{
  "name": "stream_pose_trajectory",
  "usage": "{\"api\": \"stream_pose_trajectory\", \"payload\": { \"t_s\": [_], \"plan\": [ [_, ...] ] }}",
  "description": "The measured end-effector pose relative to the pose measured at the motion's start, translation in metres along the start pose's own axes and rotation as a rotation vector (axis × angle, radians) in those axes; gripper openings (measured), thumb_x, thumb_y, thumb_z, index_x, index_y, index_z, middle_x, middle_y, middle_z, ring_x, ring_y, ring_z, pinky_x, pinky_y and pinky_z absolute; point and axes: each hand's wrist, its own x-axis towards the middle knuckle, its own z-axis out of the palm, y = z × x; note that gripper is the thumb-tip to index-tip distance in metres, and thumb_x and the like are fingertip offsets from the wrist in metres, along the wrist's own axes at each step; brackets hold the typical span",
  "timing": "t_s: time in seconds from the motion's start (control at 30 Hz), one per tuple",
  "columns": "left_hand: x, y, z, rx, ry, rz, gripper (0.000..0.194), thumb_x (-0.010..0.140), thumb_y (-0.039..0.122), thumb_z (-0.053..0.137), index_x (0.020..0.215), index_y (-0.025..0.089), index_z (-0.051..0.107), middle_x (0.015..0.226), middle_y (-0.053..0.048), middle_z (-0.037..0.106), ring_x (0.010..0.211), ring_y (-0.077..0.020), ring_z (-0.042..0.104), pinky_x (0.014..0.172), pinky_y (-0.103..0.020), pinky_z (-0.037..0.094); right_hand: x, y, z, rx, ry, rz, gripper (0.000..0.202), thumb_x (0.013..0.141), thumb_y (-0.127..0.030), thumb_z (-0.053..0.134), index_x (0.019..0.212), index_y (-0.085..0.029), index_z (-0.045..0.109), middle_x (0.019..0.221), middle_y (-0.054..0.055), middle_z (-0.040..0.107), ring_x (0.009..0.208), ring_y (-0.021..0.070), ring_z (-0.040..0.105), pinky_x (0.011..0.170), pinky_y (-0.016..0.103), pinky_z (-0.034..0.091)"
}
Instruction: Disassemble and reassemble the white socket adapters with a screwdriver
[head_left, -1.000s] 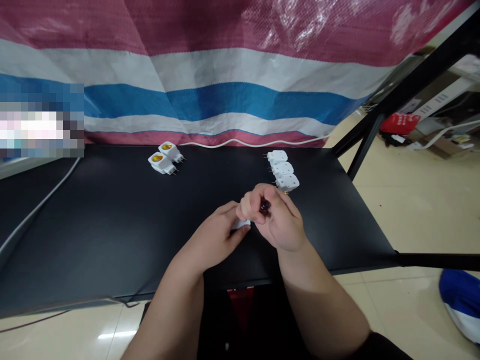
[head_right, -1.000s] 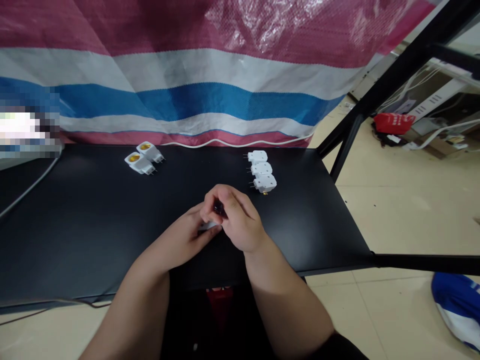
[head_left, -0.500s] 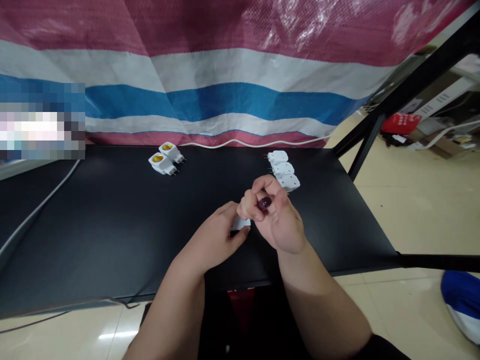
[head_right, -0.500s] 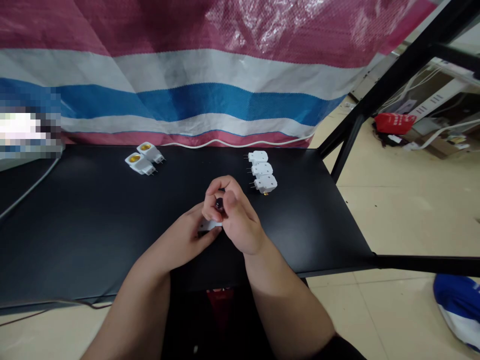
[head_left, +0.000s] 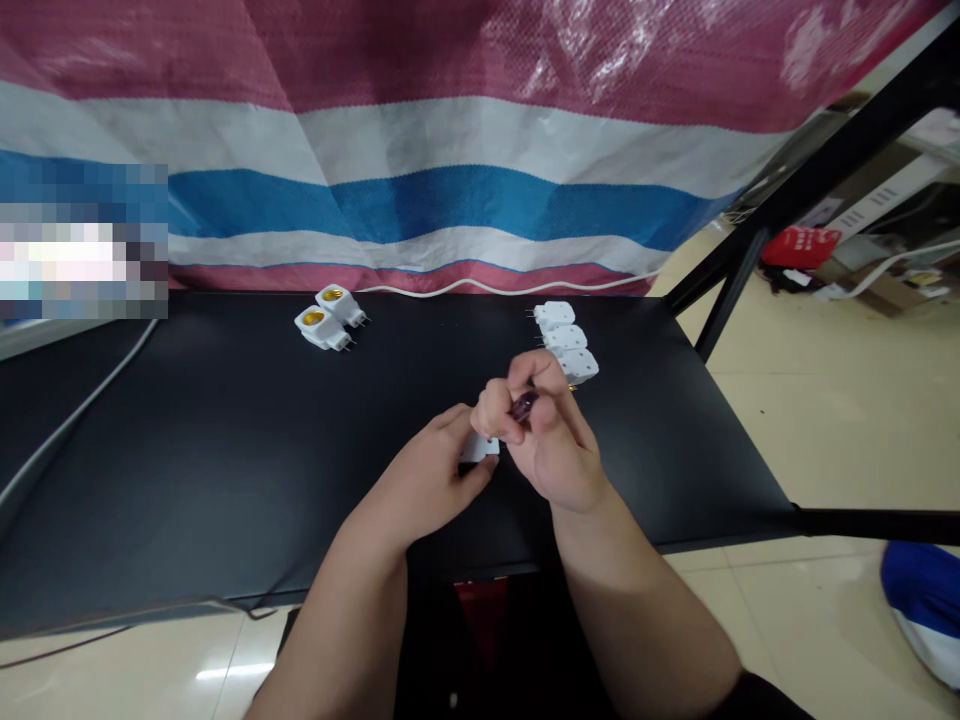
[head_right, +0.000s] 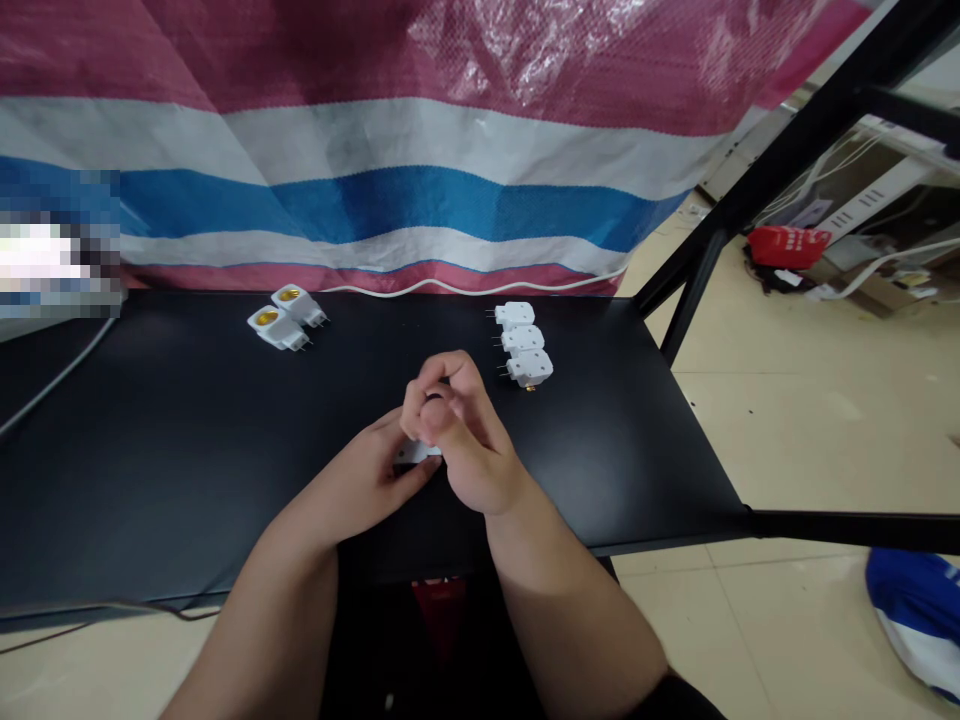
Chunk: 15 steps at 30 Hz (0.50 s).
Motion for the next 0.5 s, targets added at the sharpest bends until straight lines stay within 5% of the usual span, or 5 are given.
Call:
{"api": "stream_pose_trajectory", "payload": {
  "t_s": [0.17,0.3,0.5],
  "plan": [
    [0.0011,0.0001,0.0003,0.006,0.012,0.011,0.021,0.096,0.019,0.066,0.116,0.022,0.064,0.118,-0.008,0.069,0.108,-0.0246,0.068,0.098,-0.044,0.056,0.0036,-0.0036,-0.0018,-0.025,0.062,0.056,0.031,0.109,-0.052,0.057,0.096,-0.025,0.063,0.087,0.000,0.054,0.072,0.0159,0.052,0.071,0.036,0.048],
    [0.0014,0.0014,-0.0007,0.020,-0.001,0.037,0.025,0.096,0.017,0.065,0.120,0.023,0.065,0.119,-0.007,0.069,0.110,-0.0243,0.067,0.100,-0.043,0.054,0.0050,-0.0064,-0.0011,0.059,0.072,0.099,0.039,0.113,-0.053,0.046,0.098,-0.024,0.066,0.070,-0.003,0.045,0.060,0.0136,0.038,0.060,0.031,0.035],
    [0.0012,0.0034,-0.0028,0.013,-0.034,0.023,0.025,0.099,0.018,0.063,0.122,0.024,0.068,0.118,-0.007,0.068,0.108,-0.0230,0.067,0.097,-0.041,0.055,0.0086,-0.0102,0.0017,0.075,0.207,0.102,0.029,0.107,-0.054,0.060,0.099,-0.028,0.050,0.072,-0.006,0.044,0.058,0.0113,0.035,0.058,0.028,0.031]
  ]
}}
